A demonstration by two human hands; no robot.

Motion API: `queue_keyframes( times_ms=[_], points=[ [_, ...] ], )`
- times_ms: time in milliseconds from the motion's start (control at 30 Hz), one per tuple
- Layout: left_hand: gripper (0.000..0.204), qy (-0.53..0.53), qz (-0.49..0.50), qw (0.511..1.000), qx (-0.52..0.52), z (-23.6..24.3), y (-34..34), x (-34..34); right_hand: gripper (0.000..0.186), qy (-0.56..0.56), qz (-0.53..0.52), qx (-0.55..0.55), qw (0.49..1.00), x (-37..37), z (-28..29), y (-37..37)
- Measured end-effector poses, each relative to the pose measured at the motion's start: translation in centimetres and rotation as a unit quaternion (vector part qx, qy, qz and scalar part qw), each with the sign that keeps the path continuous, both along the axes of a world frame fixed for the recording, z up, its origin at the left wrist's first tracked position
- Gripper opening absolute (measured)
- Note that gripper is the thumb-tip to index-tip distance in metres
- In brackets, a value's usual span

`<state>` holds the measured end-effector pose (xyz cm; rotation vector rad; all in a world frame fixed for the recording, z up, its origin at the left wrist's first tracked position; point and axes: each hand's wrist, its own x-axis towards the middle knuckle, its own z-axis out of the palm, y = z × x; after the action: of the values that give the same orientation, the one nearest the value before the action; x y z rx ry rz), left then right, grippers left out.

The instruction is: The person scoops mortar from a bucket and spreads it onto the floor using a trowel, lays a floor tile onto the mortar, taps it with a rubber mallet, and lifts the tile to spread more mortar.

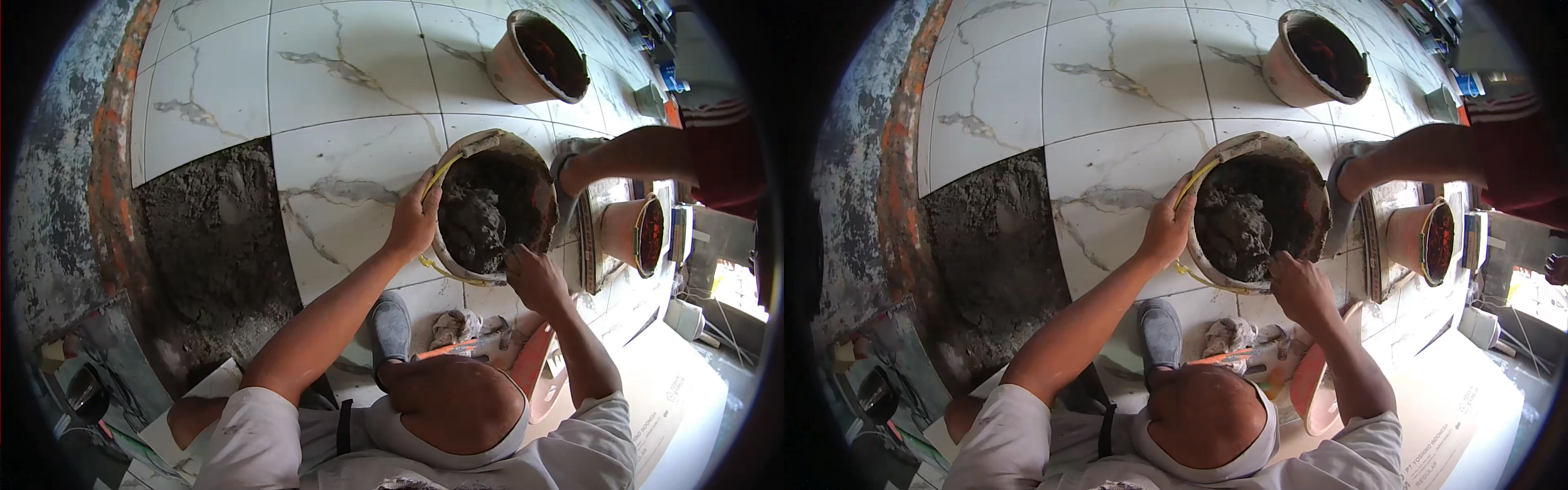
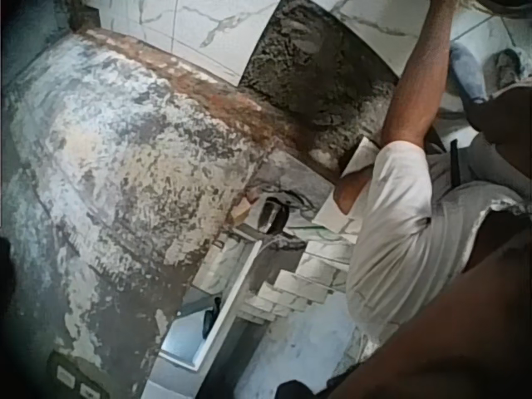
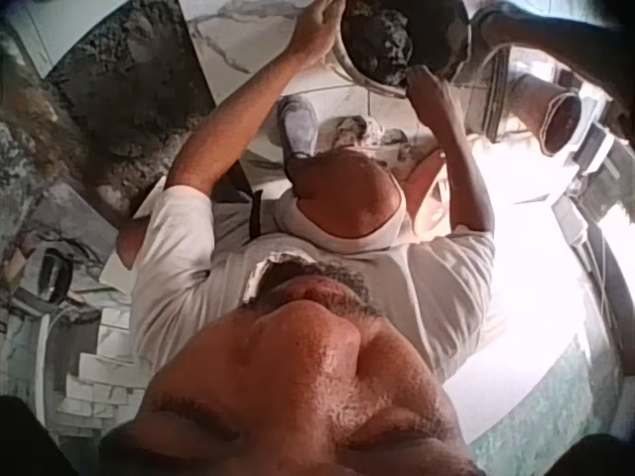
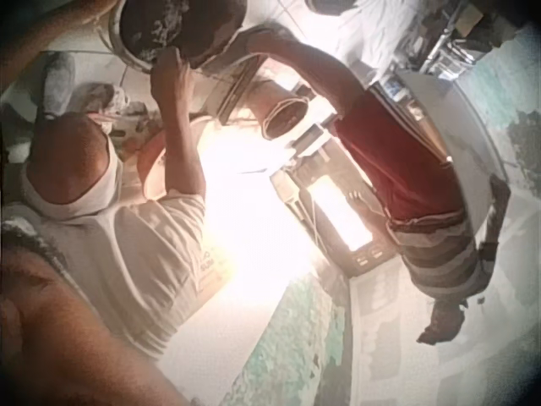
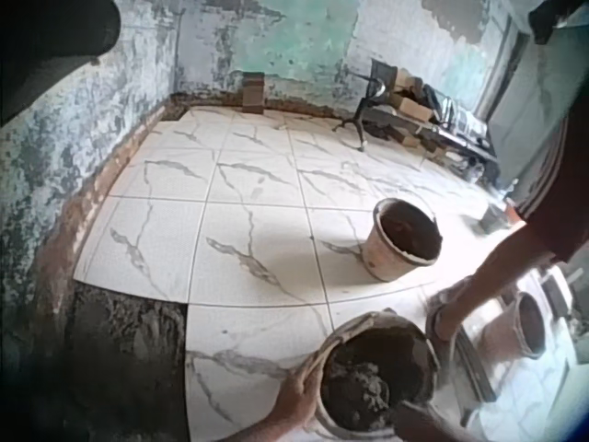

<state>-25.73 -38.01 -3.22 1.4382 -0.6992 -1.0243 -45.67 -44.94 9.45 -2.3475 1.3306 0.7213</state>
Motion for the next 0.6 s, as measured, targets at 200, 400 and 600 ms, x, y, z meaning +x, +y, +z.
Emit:
queue_keyframes(
  times_ms=[200, 400, 600],
  points=[
    [0.062, -0.033, -0.071, 0.996, -0.033, 0.3, 1.8, 3.7, 0.025, -0.093, -0.047, 0.001, 0.995, -3.1, -0.7, 0.1],
    [0.065, -0.288, -0.159, 0.943, 0.042, 4.7, 13.7, 18.6, 0.044, -0.071, -0.053, -0.055, 0.995, -6.6, -1.5, -1.8],
    [0.061, -0.555, 0.02, 0.816, 0.162, 13.7, 32.0, 31.4, 0.044, -0.173, -0.031, -0.048, 0.983, -6.0, 1.2, -0.1]
  ],
)
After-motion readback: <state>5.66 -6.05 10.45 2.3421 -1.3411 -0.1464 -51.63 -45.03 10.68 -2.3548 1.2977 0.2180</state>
